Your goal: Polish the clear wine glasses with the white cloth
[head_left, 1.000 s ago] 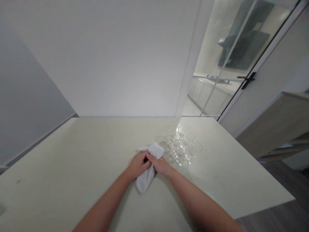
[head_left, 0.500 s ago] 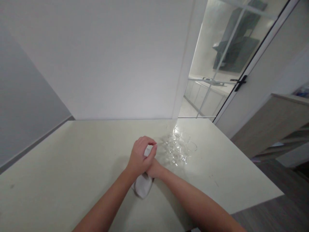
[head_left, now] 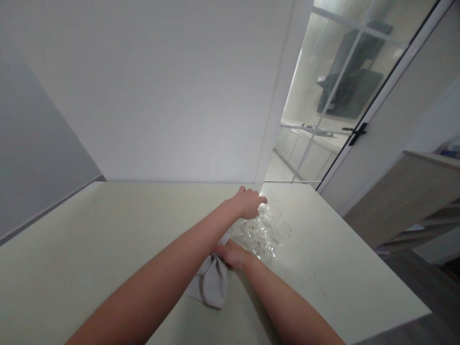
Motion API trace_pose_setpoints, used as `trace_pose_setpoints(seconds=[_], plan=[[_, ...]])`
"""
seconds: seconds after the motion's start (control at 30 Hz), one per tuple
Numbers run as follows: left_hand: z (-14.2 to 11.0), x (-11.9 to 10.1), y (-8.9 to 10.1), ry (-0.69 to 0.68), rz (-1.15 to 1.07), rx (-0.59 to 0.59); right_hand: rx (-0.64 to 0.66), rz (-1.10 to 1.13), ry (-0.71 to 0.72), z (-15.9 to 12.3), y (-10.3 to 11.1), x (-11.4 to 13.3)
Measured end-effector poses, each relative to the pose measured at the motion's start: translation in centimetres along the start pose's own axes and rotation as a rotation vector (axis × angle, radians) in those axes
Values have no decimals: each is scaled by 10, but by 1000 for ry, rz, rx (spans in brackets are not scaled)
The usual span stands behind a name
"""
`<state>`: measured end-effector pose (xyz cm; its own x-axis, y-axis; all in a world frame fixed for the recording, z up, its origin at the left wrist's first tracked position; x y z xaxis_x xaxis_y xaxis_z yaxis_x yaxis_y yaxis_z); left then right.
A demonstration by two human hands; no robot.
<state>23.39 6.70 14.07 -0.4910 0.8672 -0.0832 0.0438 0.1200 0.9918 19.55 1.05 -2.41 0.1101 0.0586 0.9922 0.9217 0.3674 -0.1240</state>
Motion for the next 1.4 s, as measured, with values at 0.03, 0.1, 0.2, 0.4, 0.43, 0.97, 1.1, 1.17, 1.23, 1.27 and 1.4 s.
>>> trace_pose_setpoints(seconds=[0.03,0.1,0.2,0.4,0.43,0.97,1.1,1.17,1.23,1.27,1.4], plan=[[3,2,-3,10,1,12,8,34,14,0,-1,1],[8,5,-9,31,9,20,37,115,32,0,-2,1],[13,12,-12,61,12,-11,49,139,35,0,-2,1],[-8,46,0,184,-9,-63,47,-25,-127,-5,0,2],[-18,56,5,223,-15,-73,65,-26,-134,-6,0,1],[-240,204,-2,830,4,-20,118,157,-165,-5,-3,-3],[-254,206,-14,843,-15,17,120,137,-160,-6,-3,-3],[-255,205,-14,843,-12,28,112,126,-156,-5,-2,-3],[-253,202,-13,835,-11,51,104,125,-154,-5,-1,-3],[-252,201,-12,826,-12,68,100,127,-155,-5,-1,-3],[-248,194,-10,804,-30,149,88,125,-161,-4,0,-4]])
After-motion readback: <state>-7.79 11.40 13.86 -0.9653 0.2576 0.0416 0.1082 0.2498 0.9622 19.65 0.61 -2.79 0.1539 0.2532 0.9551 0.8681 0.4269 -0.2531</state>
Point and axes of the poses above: each hand's wrist, its own z-axis towards the middle knuckle, its own y-axis out of the back of the hand, x = y × z, the point moved 4 cm from there along z, towards the middle knuckle, and after that the axes turned 8 degrees about x, right-handed, at the moved point
